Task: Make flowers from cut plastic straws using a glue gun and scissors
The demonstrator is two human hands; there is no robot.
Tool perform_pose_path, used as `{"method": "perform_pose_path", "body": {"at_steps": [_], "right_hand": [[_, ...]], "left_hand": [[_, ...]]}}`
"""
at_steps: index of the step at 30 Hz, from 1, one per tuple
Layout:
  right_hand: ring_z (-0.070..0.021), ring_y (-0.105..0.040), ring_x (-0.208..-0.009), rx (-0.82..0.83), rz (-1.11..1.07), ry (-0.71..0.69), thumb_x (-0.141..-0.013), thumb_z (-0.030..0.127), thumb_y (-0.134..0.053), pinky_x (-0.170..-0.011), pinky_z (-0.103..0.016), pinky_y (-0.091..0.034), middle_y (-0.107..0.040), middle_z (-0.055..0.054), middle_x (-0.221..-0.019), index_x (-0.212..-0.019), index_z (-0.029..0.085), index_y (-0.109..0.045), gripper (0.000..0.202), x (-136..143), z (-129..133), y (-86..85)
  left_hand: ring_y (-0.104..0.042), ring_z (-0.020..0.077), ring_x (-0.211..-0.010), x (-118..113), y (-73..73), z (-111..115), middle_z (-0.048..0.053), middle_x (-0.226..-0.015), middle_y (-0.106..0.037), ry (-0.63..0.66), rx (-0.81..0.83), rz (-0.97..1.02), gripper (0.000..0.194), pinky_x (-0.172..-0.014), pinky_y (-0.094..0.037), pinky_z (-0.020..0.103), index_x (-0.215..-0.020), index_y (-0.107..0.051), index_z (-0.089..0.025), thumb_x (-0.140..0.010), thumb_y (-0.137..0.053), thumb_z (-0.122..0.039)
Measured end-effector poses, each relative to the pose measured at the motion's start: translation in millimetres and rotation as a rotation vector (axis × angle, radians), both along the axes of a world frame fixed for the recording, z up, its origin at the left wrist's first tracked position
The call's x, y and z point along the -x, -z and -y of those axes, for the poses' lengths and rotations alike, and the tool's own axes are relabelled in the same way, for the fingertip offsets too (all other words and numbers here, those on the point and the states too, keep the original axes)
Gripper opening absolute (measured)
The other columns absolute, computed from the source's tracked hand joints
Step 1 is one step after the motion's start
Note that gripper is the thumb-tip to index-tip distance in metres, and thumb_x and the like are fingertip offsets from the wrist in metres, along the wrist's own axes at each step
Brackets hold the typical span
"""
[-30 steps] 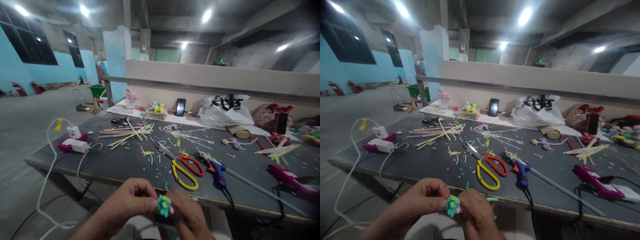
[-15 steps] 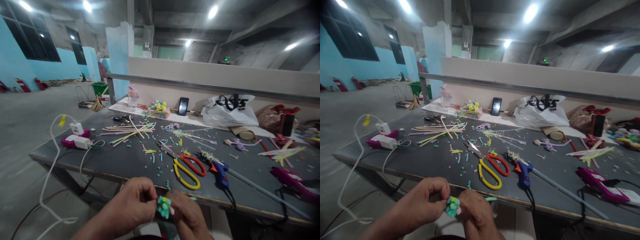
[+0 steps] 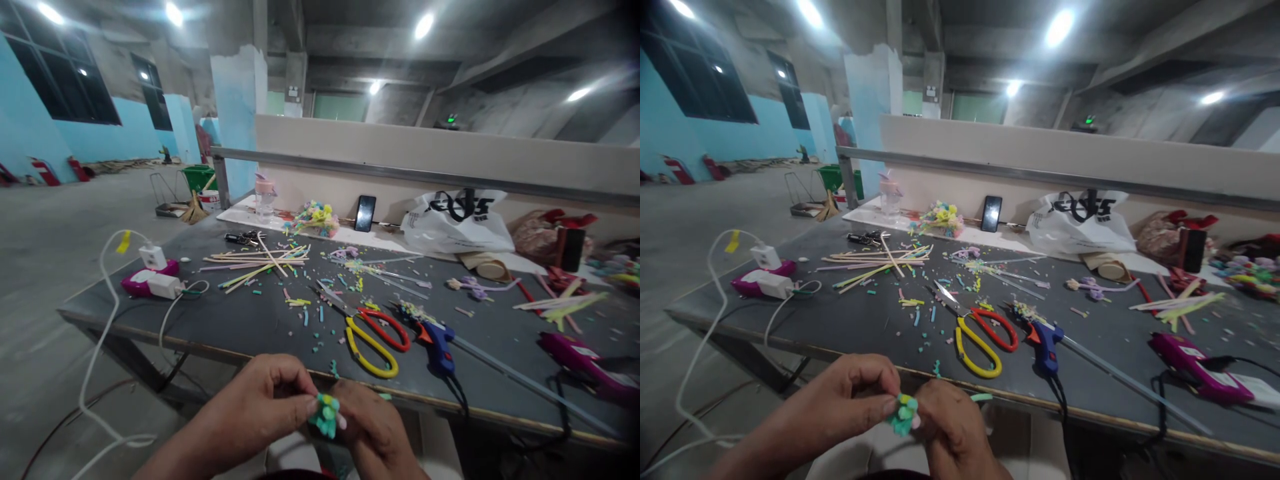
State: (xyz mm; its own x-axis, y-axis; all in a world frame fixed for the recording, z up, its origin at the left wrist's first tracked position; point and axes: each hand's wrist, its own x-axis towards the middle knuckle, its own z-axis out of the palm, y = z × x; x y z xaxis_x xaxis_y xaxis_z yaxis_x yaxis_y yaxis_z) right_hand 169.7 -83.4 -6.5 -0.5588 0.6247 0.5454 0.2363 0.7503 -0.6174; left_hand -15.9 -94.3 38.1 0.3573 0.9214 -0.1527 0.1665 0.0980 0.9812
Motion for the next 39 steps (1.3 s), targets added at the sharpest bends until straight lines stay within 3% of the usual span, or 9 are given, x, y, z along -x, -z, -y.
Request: {"method": "perform_pose_path", "body": {"at_steps": [4, 13, 23, 31, 34, 39], "right_hand": [[-0.0131, -0.049, -0.06, 0.014, -0.02, -0.02, -0.083, 0.013, -0.035, -0.056, -0.023, -0.036, -0.053, -0.001, -0.065, -0.075, 0.02, -0.049, 0.017, 1, 0, 2.7], [-0.0117, -0.047, -0.058, 0.022, -0.043, -0.033, -0.083, 0.015, -0.036, -0.055, -0.021, -0.036, -0.051, 0.0, -0.062, -0.07, 0.02, -0.046, 0.017, 4, -2, 6.1], [-0.0104, -0.045, -0.058, 0.032, -0.05, -0.038, -0.083, 0.014, -0.039, -0.054, -0.02, -0.033, -0.048, 0.002, -0.061, -0.067, 0.019, -0.047, 0.018, 4, -1, 6.1], [-0.0113, -0.045, -0.057, 0.132, -0.025, -0.018, -0.087, 0.025, -0.04, -0.054, -0.022, -0.032, -0.047, 0.001, -0.058, -0.064, 0.018, -0.049, 0.026, 4, 1, 7.6], [-0.0113, -0.046, -0.059, 0.204, -0.036, -0.03, -0.088, 0.029, -0.041, -0.055, -0.021, -0.032, -0.049, 0.001, -0.06, -0.065, 0.017, -0.053, 0.028, 4, 1, 5.8], [-0.0095, -0.045, -0.056, 0.376, -0.105, -0.065, -0.086, 0.034, -0.047, -0.054, -0.02, -0.032, -0.046, 0.003, -0.058, -0.061, 0.016, -0.055, 0.032, 5, 1, 5.1]], "left_hand": [[-0.043, 0.0085, -0.058, -1, -0.8, 1, -0.004, -0.061, -0.052, -0.032, -0.078, -0.09, 0.01, -0.052, -0.033, 0.018, -0.065, -0.059, -0.015, -0.068, -0.06, -0.024], [-0.052, 0.0113, -0.064, -3, 6.5, 8, 0.0, -0.068, -0.059, -0.09, -0.479, -0.304, 0.01, -0.06, -0.039, 0.022, -0.063, -0.055, -0.017, -0.072, -0.053, -0.017], [-0.055, 0.0119, -0.07, 1, -0.1, 8, 0.0, -0.074, -0.061, -0.04, -0.514, -0.34, 0.004, -0.063, -0.041, 0.022, -0.071, -0.056, -0.018, -0.073, -0.053, -0.015], [-0.053, 0.0147, -0.073, -2, 11.5, 10, 0.001, -0.073, -0.06, -0.071, -0.744, -0.469, 0.009, -0.067, -0.04, 0.027, -0.069, -0.054, -0.018, -0.075, -0.051, -0.012], [-0.053, 0.0148, -0.075, 0, 6.1, 9, 0.002, -0.074, -0.06, -0.022, -0.73, -0.447, 0.01, -0.068, -0.04, 0.026, -0.072, -0.055, -0.018, -0.076, -0.05, -0.011], [-0.055, 0.0103, -0.074, 6, -15.8, 5, -0.001, -0.078, -0.061, 0.049, -0.525, -0.333, 0.012, -0.067, -0.041, 0.02, -0.077, -0.06, -0.019, -0.08, -0.05, -0.013]]}}
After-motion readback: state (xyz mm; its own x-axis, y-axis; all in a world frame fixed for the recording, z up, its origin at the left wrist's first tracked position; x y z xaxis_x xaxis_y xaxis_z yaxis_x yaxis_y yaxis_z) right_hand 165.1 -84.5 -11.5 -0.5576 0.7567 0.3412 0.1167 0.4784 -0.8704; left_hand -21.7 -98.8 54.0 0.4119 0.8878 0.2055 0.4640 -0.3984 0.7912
